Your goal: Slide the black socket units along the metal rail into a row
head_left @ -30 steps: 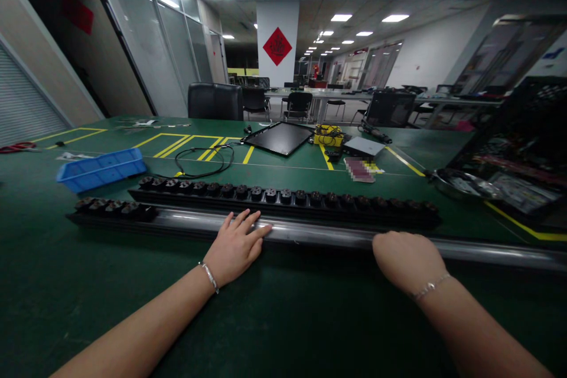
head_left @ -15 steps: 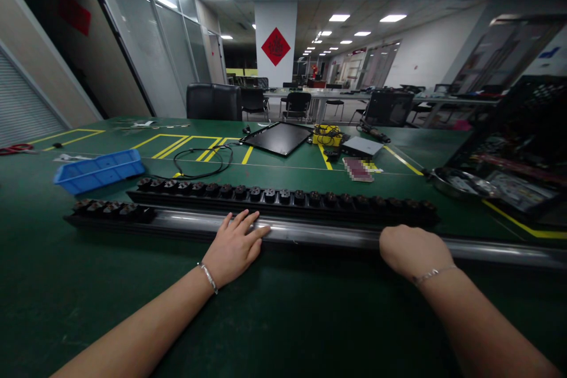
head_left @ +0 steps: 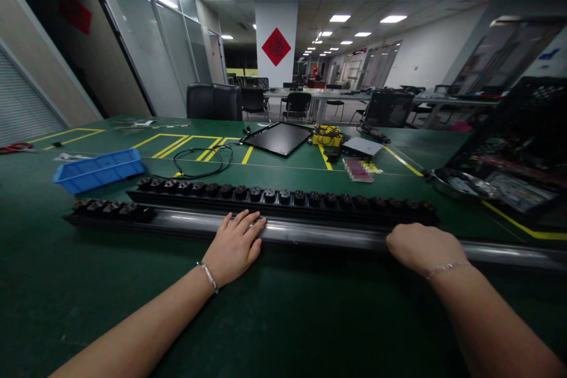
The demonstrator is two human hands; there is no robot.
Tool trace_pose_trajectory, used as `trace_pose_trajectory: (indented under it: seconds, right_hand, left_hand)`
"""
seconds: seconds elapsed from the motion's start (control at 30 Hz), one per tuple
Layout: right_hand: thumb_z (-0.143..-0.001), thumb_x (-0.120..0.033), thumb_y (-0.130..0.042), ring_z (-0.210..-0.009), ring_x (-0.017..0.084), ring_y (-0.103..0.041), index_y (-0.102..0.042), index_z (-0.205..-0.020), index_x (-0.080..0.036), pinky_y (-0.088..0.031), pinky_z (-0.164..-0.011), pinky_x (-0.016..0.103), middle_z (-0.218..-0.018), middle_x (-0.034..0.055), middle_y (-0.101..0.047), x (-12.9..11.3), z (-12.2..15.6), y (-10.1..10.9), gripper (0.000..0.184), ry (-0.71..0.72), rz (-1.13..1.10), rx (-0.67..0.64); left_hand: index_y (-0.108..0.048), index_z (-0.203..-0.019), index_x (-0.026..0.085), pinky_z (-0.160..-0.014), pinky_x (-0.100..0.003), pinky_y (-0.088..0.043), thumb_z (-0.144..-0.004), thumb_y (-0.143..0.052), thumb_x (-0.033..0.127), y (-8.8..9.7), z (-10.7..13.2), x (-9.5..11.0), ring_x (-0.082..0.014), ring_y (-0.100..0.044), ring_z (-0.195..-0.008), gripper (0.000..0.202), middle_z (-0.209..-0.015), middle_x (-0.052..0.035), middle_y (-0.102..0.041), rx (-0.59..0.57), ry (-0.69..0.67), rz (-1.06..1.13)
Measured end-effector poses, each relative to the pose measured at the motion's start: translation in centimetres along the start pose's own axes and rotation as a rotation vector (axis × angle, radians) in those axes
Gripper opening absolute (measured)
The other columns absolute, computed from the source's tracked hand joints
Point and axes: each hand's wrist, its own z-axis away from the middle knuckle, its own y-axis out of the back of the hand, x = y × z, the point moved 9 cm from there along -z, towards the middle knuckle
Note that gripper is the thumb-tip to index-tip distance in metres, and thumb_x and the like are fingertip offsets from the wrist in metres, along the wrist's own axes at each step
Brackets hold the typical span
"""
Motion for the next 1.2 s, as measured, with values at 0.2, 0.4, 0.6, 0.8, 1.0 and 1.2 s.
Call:
trace_pose_trajectory:
  seconds: [0.2,0.4,0.6,0.8,1.0,1.2]
  right_hand:
    - [-0.082,-0.025,-0.038,-0.098,0.031,-0.059,-0.068,-0.103,-0.014,-0.043,-0.080,0.040,-0.109,0.0174,-0.061,2.0,-0.6,-0.6,0.039,-0.083,0.011,-0.118]
    - [-0.083,-0.028,-0.037,-0.100,0.032,-0.058,-0.068,-0.105,-0.013,-0.041,-0.079,0.039,-0.113,0.0199,-0.059,3.3,-0.8,-0.3,0.041,-0.112,-0.031,-0.159]
    - [-0.084,-0.033,-0.036,-0.099,0.033,-0.058,-0.067,-0.105,-0.011,-0.040,-0.075,0.038,-0.114,0.0236,-0.057,4.8,-1.1,0.1,0.044,-0.151,-0.069,-0.165]
    - [-0.081,-0.032,-0.039,-0.096,0.031,-0.059,-0.068,-0.101,-0.011,-0.040,-0.073,0.037,-0.111,0.0235,-0.058,5.4,-1.6,-0.1,0.041,-0.153,-0.090,-0.153]
    - [-0.079,-0.028,-0.041,-0.095,0.031,-0.059,-0.069,-0.099,-0.011,-0.041,-0.072,0.037,-0.112,0.0230,-0.058,7.0,-2.5,-0.5,0.038,-0.185,-0.093,-0.126]
    - [-0.075,-0.023,-0.044,-0.084,0.028,-0.062,-0.072,-0.088,-0.014,-0.041,-0.065,0.034,-0.100,0.0211,-0.063,8.2,-3.5,-0.8,0.033,-0.171,-0.073,-0.013]
  left_hand:
    - [-0.051,-0.125,0.023,-0.102,-0.051,-0.033,-0.086,-0.044,0.030,0.3,0.0,0.1,-0.0273,-0.043,-0.124,0.041,-0.132,-0.0070,-0.052,0.020,0.000,-0.006]
    - [-0.050,-0.127,0.023,-0.103,-0.052,-0.032,-0.086,-0.042,0.031,0.1,0.0,0.0,-0.0270,-0.042,-0.125,0.042,-0.133,-0.0072,-0.051,0.006,0.006,0.003]
    - [-0.050,-0.126,0.023,-0.102,-0.052,-0.033,-0.086,-0.042,0.030,0.4,-0.1,0.1,-0.0276,-0.043,-0.123,0.041,-0.132,-0.0073,-0.052,0.007,0.008,0.010]
    - [-0.051,-0.125,0.023,-0.102,-0.051,-0.033,-0.086,-0.043,0.031,0.3,-0.1,0.1,-0.0274,-0.043,-0.123,0.041,-0.132,-0.0069,-0.052,-0.003,0.016,0.006]
    - [-0.051,-0.125,0.023,-0.103,-0.051,-0.032,-0.086,-0.043,0.030,0.3,-0.1,0.1,-0.0275,-0.043,-0.124,0.041,-0.132,-0.0069,-0.052,0.002,0.012,0.001]
    - [-0.050,-0.126,0.023,-0.102,-0.052,-0.032,-0.086,-0.042,0.032,0.1,-0.1,0.0,-0.0279,-0.042,-0.124,0.042,-0.133,-0.0064,-0.051,-0.017,0.015,0.012]
